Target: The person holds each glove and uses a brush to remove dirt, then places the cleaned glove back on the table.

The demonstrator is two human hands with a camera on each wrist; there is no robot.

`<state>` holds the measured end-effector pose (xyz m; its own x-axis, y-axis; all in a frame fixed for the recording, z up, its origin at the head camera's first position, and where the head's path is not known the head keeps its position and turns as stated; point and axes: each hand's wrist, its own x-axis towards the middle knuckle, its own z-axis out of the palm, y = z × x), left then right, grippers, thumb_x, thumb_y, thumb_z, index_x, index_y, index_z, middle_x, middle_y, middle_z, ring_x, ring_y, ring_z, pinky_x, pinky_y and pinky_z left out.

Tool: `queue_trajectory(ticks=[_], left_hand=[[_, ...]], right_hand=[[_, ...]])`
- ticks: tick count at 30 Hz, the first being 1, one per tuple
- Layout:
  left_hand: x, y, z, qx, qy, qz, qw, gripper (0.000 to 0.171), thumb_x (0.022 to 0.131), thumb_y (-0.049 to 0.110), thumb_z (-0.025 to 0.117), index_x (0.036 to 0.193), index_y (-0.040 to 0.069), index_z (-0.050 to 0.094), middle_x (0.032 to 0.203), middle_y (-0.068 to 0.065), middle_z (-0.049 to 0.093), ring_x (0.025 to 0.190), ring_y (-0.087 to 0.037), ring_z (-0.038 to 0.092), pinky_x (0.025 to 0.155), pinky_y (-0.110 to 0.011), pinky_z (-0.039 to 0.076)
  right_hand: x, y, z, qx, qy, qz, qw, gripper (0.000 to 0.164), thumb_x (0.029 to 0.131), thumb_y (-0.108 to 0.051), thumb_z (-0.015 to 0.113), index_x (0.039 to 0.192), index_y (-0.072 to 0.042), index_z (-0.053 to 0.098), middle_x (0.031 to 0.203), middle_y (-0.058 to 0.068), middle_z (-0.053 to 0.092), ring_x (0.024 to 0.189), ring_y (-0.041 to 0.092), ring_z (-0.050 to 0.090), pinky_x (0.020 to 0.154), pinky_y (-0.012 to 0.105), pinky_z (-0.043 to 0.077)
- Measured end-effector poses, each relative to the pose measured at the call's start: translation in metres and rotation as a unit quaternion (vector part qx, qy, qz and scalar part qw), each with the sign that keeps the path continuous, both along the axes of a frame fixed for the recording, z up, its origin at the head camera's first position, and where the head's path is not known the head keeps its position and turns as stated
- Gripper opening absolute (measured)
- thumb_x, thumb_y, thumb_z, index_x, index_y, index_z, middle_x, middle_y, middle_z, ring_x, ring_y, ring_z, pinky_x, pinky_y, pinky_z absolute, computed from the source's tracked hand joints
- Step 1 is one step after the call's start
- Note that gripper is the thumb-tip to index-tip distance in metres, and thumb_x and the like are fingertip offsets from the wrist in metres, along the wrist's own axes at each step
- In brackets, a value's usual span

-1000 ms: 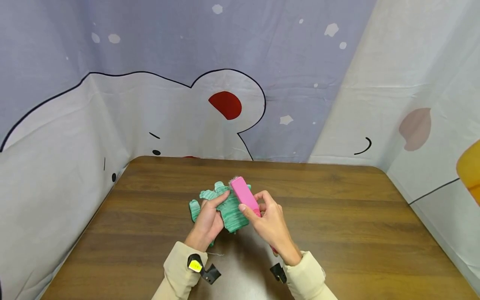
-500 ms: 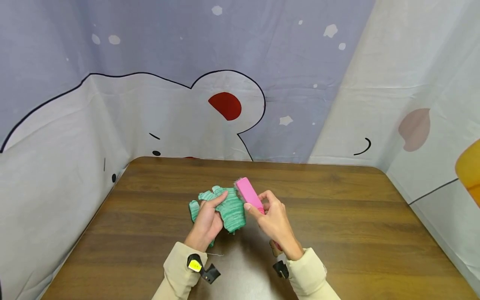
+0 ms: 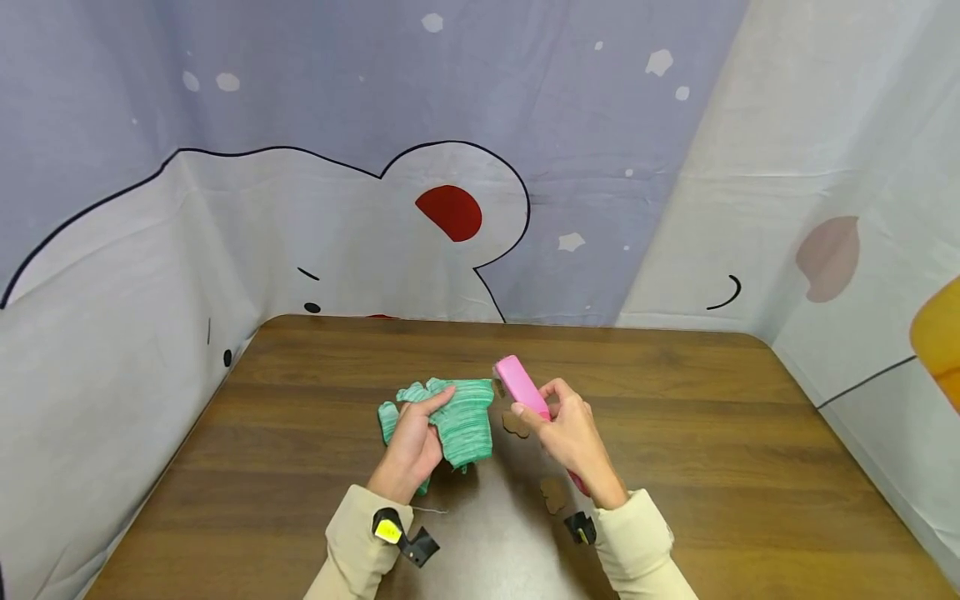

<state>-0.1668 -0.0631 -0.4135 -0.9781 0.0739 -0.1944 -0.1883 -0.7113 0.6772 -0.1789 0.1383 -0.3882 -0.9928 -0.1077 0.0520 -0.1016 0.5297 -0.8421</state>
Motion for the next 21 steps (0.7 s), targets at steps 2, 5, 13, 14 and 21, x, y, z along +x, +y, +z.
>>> queue_trajectory(ticks=[2,5,13,14,21], left_hand=[[0.000,0.000,0.000,0.000,-0.002,-0.005,1.0000,0.014,0.092,0.009,0.052,0.104,0.002,0.054,0.094,-0.005,0.064,0.091,-0.017,0.061,0.084,-0.032,0.048],[0.000,0.000,-0.001,0.006,-0.006,-0.008,0.9999,0.011,0.092,0.008,0.052,0.101,0.002,0.056,0.092,-0.006,0.064,0.089,-0.018,0.061,0.081,-0.034,0.048],[-0.002,-0.007,0.000,-0.024,-0.023,-0.017,0.9993,0.022,0.090,0.016,0.055,0.109,0.006,0.052,0.107,-0.007,0.058,0.100,-0.020,0.055,0.091,-0.038,0.043],[-0.002,-0.010,0.001,-0.026,-0.026,-0.011,0.9993,0.025,0.089,0.017,0.056,0.111,0.006,0.049,0.109,-0.007,0.057,0.102,-0.021,0.054,0.092,-0.038,0.042],[0.005,-0.035,0.005,-0.022,0.001,0.046,0.9987,0.033,0.089,0.016,0.060,0.117,0.006,0.046,0.100,-0.003,0.062,0.097,-0.018,0.058,0.088,-0.036,0.046]], right_hand=[[-0.003,0.006,-0.002,0.009,-0.012,-0.003,1.000,0.032,0.080,-0.028,0.072,0.095,-0.009,0.050,0.060,0.007,0.061,0.038,0.015,0.048,0.037,0.028,0.041],[-0.008,0.016,-0.005,0.012,-0.029,-0.005,0.999,0.034,0.081,-0.029,0.071,0.096,-0.008,0.050,0.060,0.009,0.061,0.037,0.014,0.046,0.037,0.026,0.041],[-0.019,0.042,-0.013,0.017,-0.040,-0.031,0.999,0.036,0.084,-0.032,0.066,0.101,-0.007,0.047,0.070,0.018,0.063,0.040,0.014,0.047,0.039,0.025,0.041],[-0.019,0.046,-0.014,0.017,-0.040,-0.036,0.998,0.036,0.086,-0.033,0.065,0.101,-0.007,0.046,0.071,0.018,0.064,0.040,0.014,0.048,0.039,0.026,0.041],[-0.022,0.084,-0.025,0.056,-0.024,-0.098,0.993,0.042,0.095,-0.045,0.043,0.094,-0.004,0.048,0.064,0.012,0.065,0.037,0.015,0.051,0.038,0.029,0.043]])
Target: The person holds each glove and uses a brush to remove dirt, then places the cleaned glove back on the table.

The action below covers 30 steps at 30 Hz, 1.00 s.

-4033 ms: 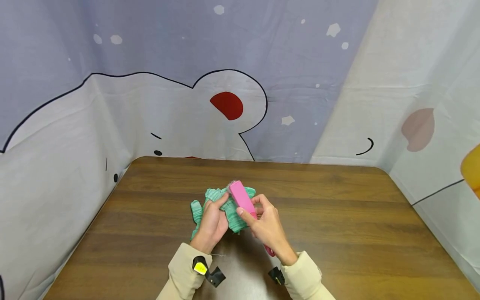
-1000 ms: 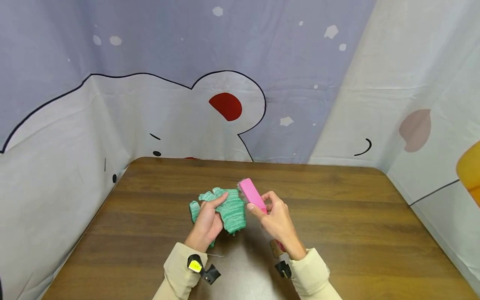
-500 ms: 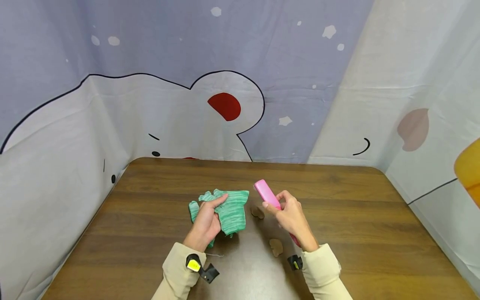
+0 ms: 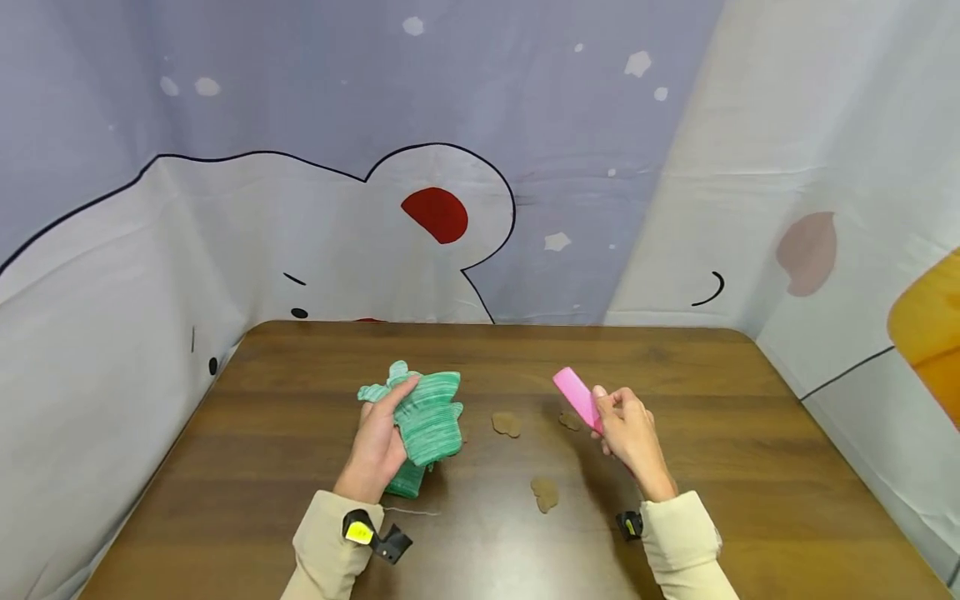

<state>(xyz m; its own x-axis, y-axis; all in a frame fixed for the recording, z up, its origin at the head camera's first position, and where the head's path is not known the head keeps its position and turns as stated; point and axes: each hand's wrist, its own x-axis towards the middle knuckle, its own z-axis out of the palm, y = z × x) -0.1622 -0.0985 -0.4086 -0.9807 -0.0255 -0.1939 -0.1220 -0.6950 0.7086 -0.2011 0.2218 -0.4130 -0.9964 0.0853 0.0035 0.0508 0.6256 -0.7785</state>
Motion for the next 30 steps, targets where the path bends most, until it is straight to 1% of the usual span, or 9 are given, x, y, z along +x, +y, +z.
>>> queue_trajectory(ticks=[7,12,15,18,21,23,26,28,30], left_hand=[[0.007,-0.042,-0.005,-0.021,0.021,0.041,0.9987,0.040,0.090,0.008,0.058,0.124,0.009,0.039,0.110,-0.001,0.058,0.101,-0.011,0.057,0.089,-0.028,0.047],[0.017,-0.082,-0.016,-0.050,0.020,0.074,0.9958,0.037,0.089,0.004,0.059,0.118,0.008,0.036,0.103,0.002,0.060,0.092,-0.009,0.058,0.081,-0.025,0.050],[0.025,-0.108,-0.027,-0.068,0.027,0.065,0.9952,0.037,0.090,0.004,0.057,0.119,0.009,0.034,0.103,0.003,0.060,0.092,-0.009,0.059,0.077,-0.026,0.051],[0.030,-0.131,-0.037,-0.075,0.036,0.035,0.9959,0.035,0.092,0.004,0.053,0.121,0.010,0.034,0.104,0.003,0.062,0.093,-0.010,0.061,0.076,-0.029,0.052],[0.028,-0.147,-0.044,-0.097,0.033,0.005,0.9948,0.039,0.093,0.004,0.051,0.126,0.009,0.030,0.104,0.003,0.062,0.094,-0.011,0.061,0.076,-0.030,0.053],[0.026,-0.155,-0.050,-0.131,0.006,-0.006,0.9914,0.049,0.092,0.007,0.054,0.131,0.008,0.025,0.104,0.003,0.061,0.093,-0.010,0.061,0.076,-0.030,0.052],[0.022,-0.163,-0.057,-0.221,-0.049,-0.015,0.9739,0.070,0.090,0.014,0.060,0.140,0.005,0.013,0.110,0.000,0.056,0.093,-0.007,0.059,0.076,-0.028,0.052],[0.021,-0.165,-0.059,-0.299,-0.081,-0.019,0.9506,0.079,0.088,0.020,0.063,0.143,0.001,0.009,0.120,-0.007,0.051,0.099,-0.010,0.056,0.078,-0.028,0.051],[0.022,-0.164,-0.061,-0.385,-0.098,-0.017,0.9176,0.082,0.087,0.025,0.064,0.143,-0.002,0.009,0.129,-0.016,0.041,0.109,-0.017,0.050,0.084,-0.031,0.047]], right_hand=[[0.001,0.045,-0.005,0.053,0.006,-0.026,0.998,0.035,0.097,-0.035,0.043,0.098,0.000,0.046,0.073,0.014,0.067,0.047,0.016,0.057,0.045,0.028,0.044],[0.004,0.070,-0.008,0.085,0.003,-0.020,0.996,0.031,0.095,-0.031,0.048,0.097,0.000,0.046,0.076,0.014,0.065,0.056,0.014,0.058,0.054,0.027,0.042],[0.004,0.079,-0.009,0.105,0.005,-0.010,0.994,0.028,0.094,-0.027,0.051,0.098,0.000,0.045,0.081,0.016,0.064,0.065,0.018,0.059,0.060,0.030,0.041],[0.004,0.086,-0.011,0.125,0.006,-0.001,0.992,0.022,0.092,-0.019,0.051,0.100,0.000,0.044,0.093,0.020,0.063,0.080,0.027,0.058,0.066,0.035,0.041],[0.001,0.092,-0.011,0.134,0.013,0.006,0.991,0.021,0.090,-0.012,0.051,0.103,0.002,0.043,0.101,0.025,0.060,0.090,0.035,0.056,0.070,0.041,0.042],[0.000,0.095,-0.011,0.140,0.010,0.009,0.990,0.023,0.088,-0.010,0.053,0.105,0.003,0.043,0.102,0.027,0.059,0.092,0.037,0.056,0.072,0.043,0.042],[0.000,0.100,-0.012,0.140,0.000,0.011,0.990,0.029,0.085,-0.008,0.055,0.107,0.005,0.042,0.104,0.029,0.059,0.094,0.040,0.056,0.072,0.044,0.043],[0.001,0.102,-0.012,0.138,-0.013,0.009,0.990,0.035,0.084,-0.009,0.057,0.110,0.006,0.039,0.104,0.030,0.059,0.095,0.041,0.056,0.073,0.045,0.044],[0.001,0.103,-0.012,0.135,-0.025,0.006,0.990,0.041,0.083,-0.011,0.058,0.112,0.007,0.036,0.104,0.029,0.059,0.095,0.042,0.055,0.074,0.046,0.043]])
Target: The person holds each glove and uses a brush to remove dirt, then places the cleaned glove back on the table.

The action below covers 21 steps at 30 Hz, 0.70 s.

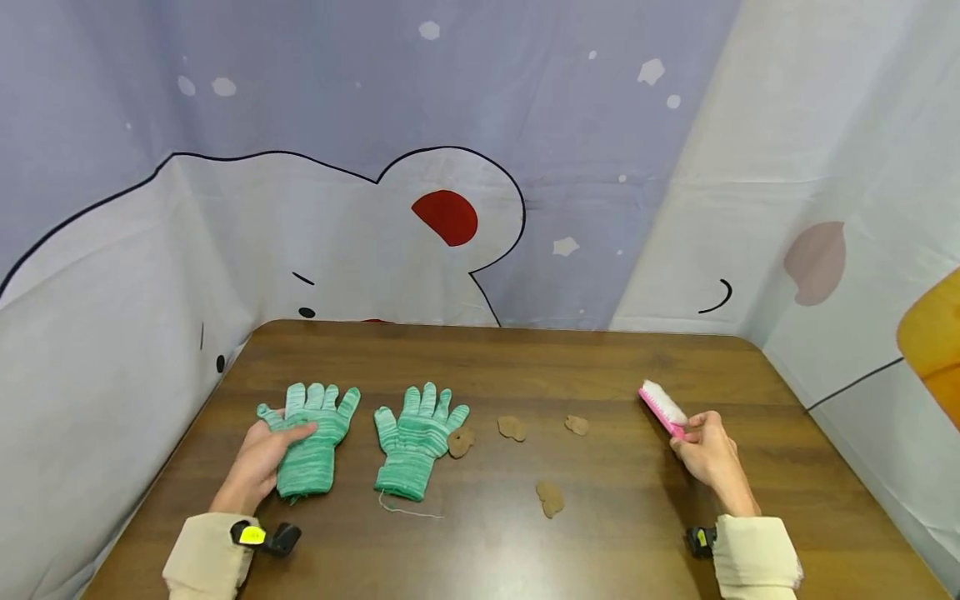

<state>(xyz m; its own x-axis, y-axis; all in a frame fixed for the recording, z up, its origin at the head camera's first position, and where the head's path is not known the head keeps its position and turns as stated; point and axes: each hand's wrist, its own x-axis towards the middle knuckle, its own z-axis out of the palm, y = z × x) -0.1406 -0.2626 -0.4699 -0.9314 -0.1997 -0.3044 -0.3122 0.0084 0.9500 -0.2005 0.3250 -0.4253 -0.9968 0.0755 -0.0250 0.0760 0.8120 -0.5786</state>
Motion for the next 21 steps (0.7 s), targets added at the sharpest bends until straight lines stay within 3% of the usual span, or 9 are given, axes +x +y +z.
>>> queue_trajectory(ticks=[3,6,9,11,17,21], left_hand=[[0.000,0.003,0.002,-0.124,-0.008,0.011,0.9921,0.079,0.085,0.026,0.065,0.140,-0.006,0.017,0.136,-0.025,0.032,0.120,-0.032,0.038,0.093,-0.041,0.039],[0.000,0.003,0.004,-0.230,-0.022,0.027,0.9726,0.085,0.083,0.028,0.066,0.139,-0.008,0.015,0.136,-0.032,0.029,0.122,-0.045,0.031,0.095,-0.053,0.033],[-0.001,0.003,0.008,-0.298,-0.043,0.035,0.9531,0.093,0.081,0.031,0.067,0.140,-0.010,0.009,0.135,-0.036,0.028,0.119,-0.053,0.028,0.093,-0.060,0.031],[-0.001,0.003,0.009,-0.313,-0.055,0.035,0.9474,0.096,0.080,0.031,0.068,0.140,-0.010,0.005,0.133,-0.038,0.028,0.117,-0.055,0.028,0.091,-0.061,0.032],[0.001,0.009,0.008,-0.307,-0.050,0.036,0.9496,0.099,0.079,0.028,0.071,0.139,-0.010,0.002,0.131,-0.041,0.025,0.117,-0.056,0.027,0.092,-0.062,0.030],[0.000,0.014,0.008,-0.307,-0.051,0.040,0.9494,0.101,0.079,0.029,0.071,0.139,-0.011,0.000,0.132,-0.042,0.022,0.118,-0.056,0.025,0.094,-0.062,0.028]], right_hand=[[0.001,0.001,0.000,0.008,-0.002,-0.017,1.000,0.048,0.081,-0.014,0.063,0.114,0.008,0.036,0.101,0.025,0.062,0.096,0.040,0.055,0.077,0.046,0.042],[0.002,-0.001,0.000,0.023,0.009,-0.037,0.999,0.049,0.079,-0.018,0.068,0.110,0.007,0.040,0.095,0.019,0.066,0.095,0.039,0.055,0.077,0.045,0.041],[0.001,-0.003,-0.001,0.030,0.017,-0.051,0.998,0.049,0.076,-0.023,0.072,0.104,0.006,0.045,0.090,0.016,0.068,0.093,0.037,0.057,0.074,0.044,0.042],[0.001,-0.005,-0.001,0.032,0.013,-0.052,0.998,0.047,0.075,-0.024,0.074,0.100,0.005,0.046,0.089,0.017,0.068,0.090,0.036,0.058,0.073,0.045,0.043],[0.002,-0.004,-0.001,0.053,-0.005,-0.045,0.998,0.045,0.072,-0.023,0.077,0.092,0.004,0.047,0.084,0.018,0.061,0.080,0.033,0.057,0.064,0.042,0.045],[0.000,-0.003,-0.001,0.062,0.008,-0.036,0.997,0.041,0.070,-0.021,0.078,0.089,0.004,0.051,0.080,0.014,0.059,0.075,0.029,0.055,0.059,0.036,0.044]])
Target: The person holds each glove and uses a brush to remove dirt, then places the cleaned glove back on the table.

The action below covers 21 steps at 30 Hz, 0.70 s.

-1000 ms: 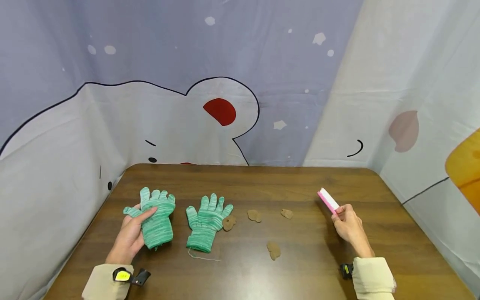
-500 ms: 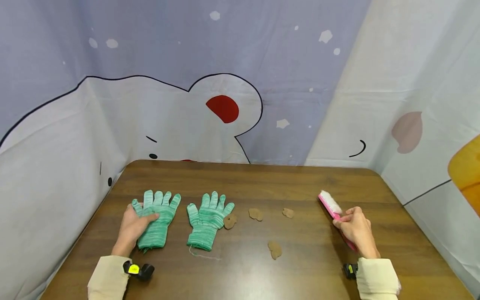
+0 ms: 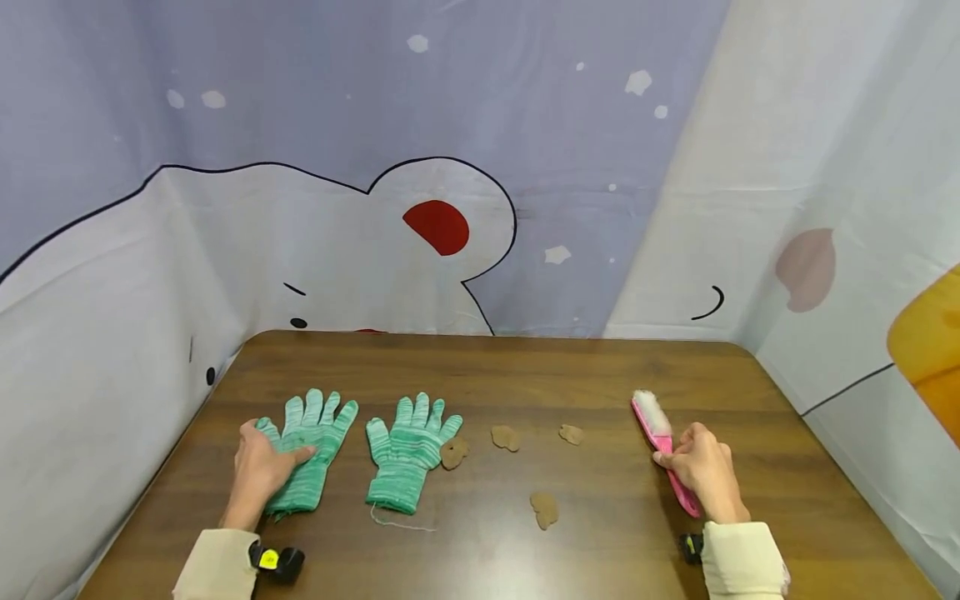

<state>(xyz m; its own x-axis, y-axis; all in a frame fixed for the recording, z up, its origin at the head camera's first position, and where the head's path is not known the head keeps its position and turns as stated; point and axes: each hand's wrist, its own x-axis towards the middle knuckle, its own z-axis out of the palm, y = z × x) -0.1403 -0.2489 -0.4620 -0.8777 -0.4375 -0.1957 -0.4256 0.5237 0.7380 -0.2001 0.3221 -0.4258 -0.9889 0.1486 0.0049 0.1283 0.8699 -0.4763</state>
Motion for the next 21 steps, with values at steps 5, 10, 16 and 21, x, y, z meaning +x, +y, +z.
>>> queue_trajectory(ticks=[5,10,16,21], left_hand=[[0.000,0.003,0.000,-0.006,-0.007,0.006,0.9999,0.103,0.078,0.031,0.071,0.139,-0.010,0.000,0.133,-0.042,0.018,0.120,-0.057,0.019,0.094,-0.064,0.025],[0.000,0.003,0.001,-0.023,-0.012,0.010,0.9996,0.103,0.078,0.032,0.071,0.139,-0.011,0.000,0.134,-0.040,0.015,0.120,-0.058,0.015,0.096,-0.065,0.019],[0.002,0.004,0.000,-0.041,-0.012,0.005,0.9991,0.103,0.078,0.032,0.070,0.137,-0.016,0.000,0.132,-0.043,0.015,0.120,-0.058,0.015,0.097,-0.064,0.016],[0.001,0.005,0.002,-0.043,-0.019,-0.012,0.9988,0.105,0.080,0.036,0.067,0.135,-0.019,-0.004,0.128,-0.046,0.013,0.117,-0.060,0.014,0.096,-0.065,0.017]], right_hand=[[0.000,-0.002,0.003,0.008,0.008,0.013,1.000,0.039,0.068,-0.020,0.079,0.087,0.003,0.053,0.078,0.013,0.058,0.074,0.028,0.053,0.056,0.033,0.042],[-0.002,-0.009,0.004,0.011,0.004,0.019,1.000,0.039,0.068,-0.019,0.079,0.085,0.003,0.052,0.076,0.014,0.055,0.072,0.029,0.050,0.053,0.032,0.040],[-0.004,-0.007,0.005,0.009,-0.012,0.029,0.999,0.043,0.069,-0.025,0.079,0.089,0.005,0.054,0.076,0.014,0.056,0.072,0.029,0.051,0.056,0.035,0.043],[-0.003,0.011,0.009,0.006,-0.037,0.055,0.998,0.051,0.081,-0.043,0.067,0.095,0.005,0.055,0.083,0.014,0.063,0.078,0.028,0.057,0.064,0.041,0.046]])
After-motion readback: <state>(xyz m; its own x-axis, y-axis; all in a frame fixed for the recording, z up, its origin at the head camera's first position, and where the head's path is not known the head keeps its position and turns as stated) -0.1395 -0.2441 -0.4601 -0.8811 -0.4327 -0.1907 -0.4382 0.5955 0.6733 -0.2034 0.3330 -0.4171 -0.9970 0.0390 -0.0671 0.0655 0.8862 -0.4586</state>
